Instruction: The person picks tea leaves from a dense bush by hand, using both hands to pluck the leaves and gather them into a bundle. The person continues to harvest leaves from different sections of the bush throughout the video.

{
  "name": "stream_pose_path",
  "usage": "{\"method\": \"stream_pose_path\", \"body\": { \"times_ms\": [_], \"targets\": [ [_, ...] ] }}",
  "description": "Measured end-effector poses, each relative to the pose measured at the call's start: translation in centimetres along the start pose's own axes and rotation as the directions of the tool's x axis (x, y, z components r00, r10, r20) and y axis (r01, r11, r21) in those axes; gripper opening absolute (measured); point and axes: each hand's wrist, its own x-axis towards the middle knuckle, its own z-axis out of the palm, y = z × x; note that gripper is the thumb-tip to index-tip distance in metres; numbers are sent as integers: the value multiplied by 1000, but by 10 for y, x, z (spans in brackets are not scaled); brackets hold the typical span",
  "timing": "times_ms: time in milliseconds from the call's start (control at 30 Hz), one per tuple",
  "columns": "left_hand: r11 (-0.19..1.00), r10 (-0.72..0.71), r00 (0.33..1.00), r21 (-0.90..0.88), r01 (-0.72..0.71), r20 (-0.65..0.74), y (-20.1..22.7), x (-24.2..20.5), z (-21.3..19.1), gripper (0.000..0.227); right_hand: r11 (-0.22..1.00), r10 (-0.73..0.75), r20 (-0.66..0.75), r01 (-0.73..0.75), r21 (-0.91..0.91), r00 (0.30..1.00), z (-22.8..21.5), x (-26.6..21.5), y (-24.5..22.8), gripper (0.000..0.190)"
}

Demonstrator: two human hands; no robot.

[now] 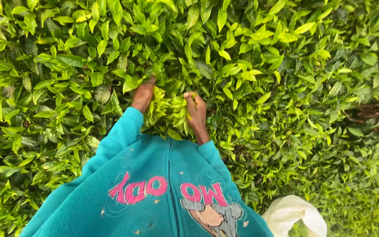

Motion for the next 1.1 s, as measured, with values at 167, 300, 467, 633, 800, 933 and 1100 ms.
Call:
{"method": "stream_pose_path", "body": {
  "times_ms": [167, 300, 467, 633, 800, 933, 1100],
  "targets": [
    [891, -132, 987, -448, 77, -93, -35, 27, 27, 49, 979, 154, 49, -160, 127, 987, 7, -9, -10, 21],
    [835, 453, 830, -173, -523, -325, -27, -59, 7, 42, 965, 262, 39, -262, 2, 964, 7, 0, 3, 19],
    [846, 207, 895, -388, -367, -396, -90, -114, 13, 31, 996, 48, 227, -64, 63, 973, 38, 10, -31, 23],
    [727, 8, 870, -595, -343, -493, -100, -124, -8, 63, 991, 58, 404, -6, -130, 913, 89, 23, -94, 51],
    [604, 58, 848, -658, -450, -527, -50, -155, -43, 30, 932, -22, 480, 192, -309, 877, 119, 48, -29, 34],
    [640, 136, 743, -514, -571, -656, -56, -128, -41, 18, 942, 43, 506, 134, -307, 862, 111, 31, -55, 22],
    [696, 301, 763, -415, -586, -572, 21, -113, -67, 24, 708, 241, 371, -424, 565, 897, 113, 36, 105, 18]
  ]
}}
